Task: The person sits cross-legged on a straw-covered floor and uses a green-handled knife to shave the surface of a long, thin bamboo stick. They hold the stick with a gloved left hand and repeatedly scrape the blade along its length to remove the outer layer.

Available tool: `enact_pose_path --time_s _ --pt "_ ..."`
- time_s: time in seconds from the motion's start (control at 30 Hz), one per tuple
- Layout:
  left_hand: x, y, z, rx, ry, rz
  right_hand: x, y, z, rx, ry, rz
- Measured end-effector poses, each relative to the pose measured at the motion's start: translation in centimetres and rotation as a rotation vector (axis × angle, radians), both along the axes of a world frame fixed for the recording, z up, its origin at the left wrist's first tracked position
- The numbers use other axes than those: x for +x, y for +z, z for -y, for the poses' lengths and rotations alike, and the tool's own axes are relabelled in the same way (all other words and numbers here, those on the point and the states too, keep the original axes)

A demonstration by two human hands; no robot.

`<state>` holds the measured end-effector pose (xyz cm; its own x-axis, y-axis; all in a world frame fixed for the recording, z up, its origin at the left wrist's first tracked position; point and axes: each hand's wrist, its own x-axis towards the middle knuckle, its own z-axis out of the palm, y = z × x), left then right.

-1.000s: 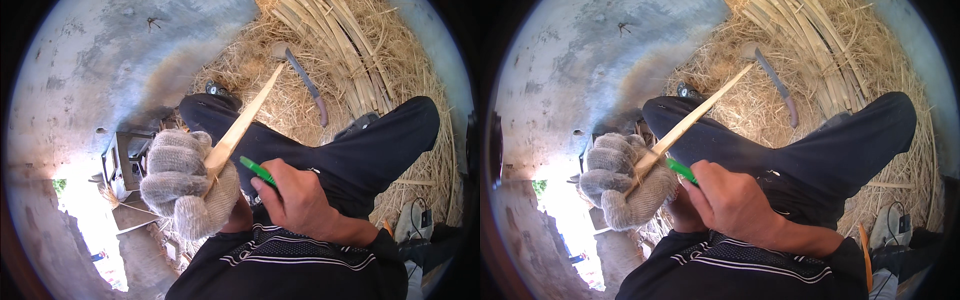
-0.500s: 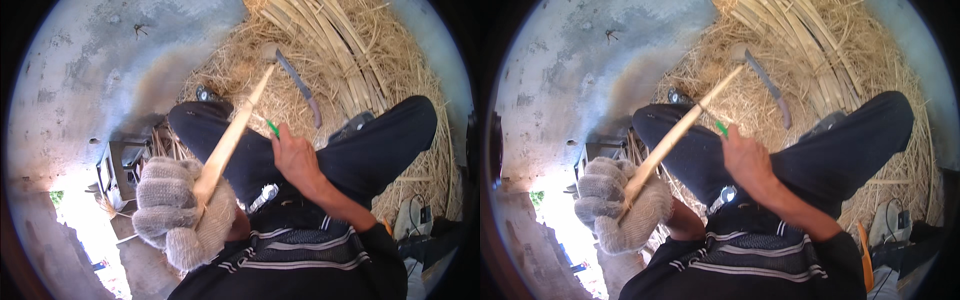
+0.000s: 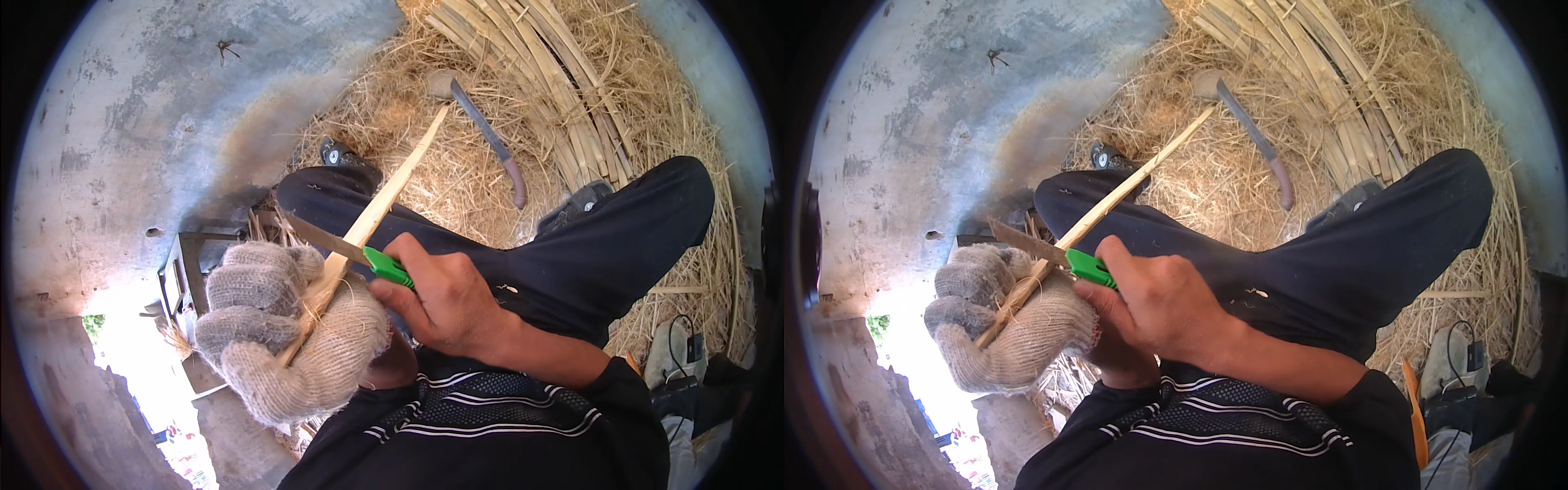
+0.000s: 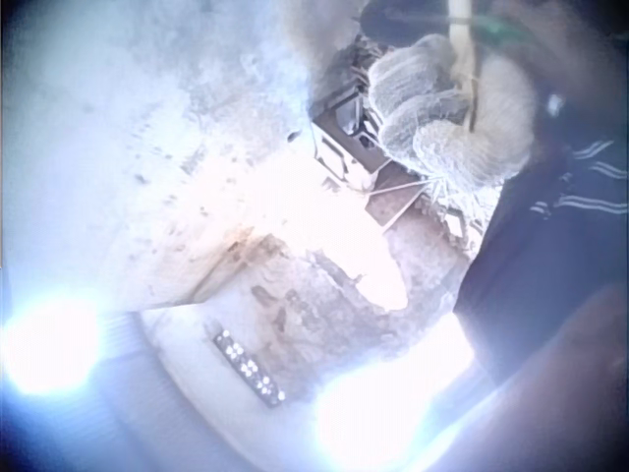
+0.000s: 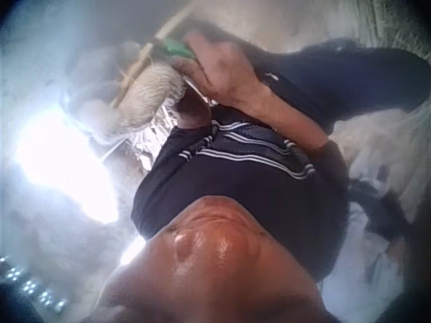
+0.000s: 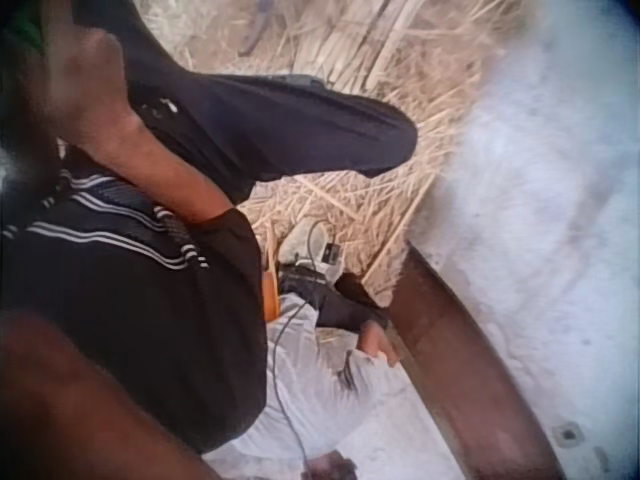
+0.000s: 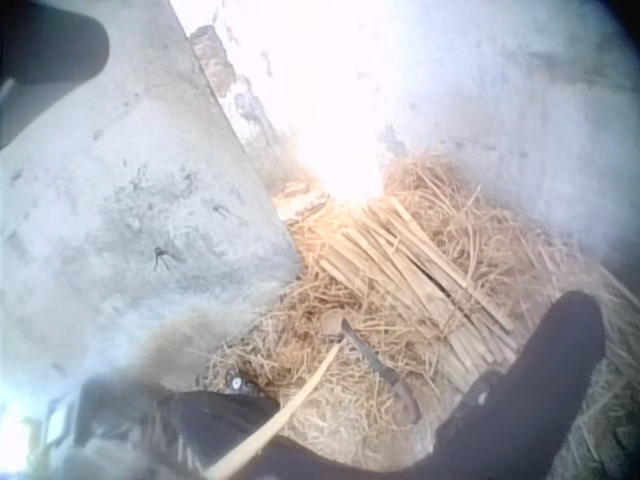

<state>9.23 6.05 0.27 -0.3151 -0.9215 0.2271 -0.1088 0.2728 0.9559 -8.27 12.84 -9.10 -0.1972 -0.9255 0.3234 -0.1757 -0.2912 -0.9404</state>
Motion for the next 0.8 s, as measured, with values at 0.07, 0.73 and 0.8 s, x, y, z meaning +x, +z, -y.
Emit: enact_pose_path --time_s 0.07,0.73,0.8 --pt "-1.5 -0.5 0.5 -0.207 0.107 -0.13 0.9 0.9 -0.1 -0.1 -0.042 -0.012" --pt "-12.7 -1.1 1.2 -0.682 0.818 -0.529 -0.6 -0.8 1.5 0.241 -0.163 -0.165" --pt "-13.1 -1.4 1.4 -0.646 0.846 -0.531 -1.3 -5.1 2.8 0.265 -0.301 -0.325"
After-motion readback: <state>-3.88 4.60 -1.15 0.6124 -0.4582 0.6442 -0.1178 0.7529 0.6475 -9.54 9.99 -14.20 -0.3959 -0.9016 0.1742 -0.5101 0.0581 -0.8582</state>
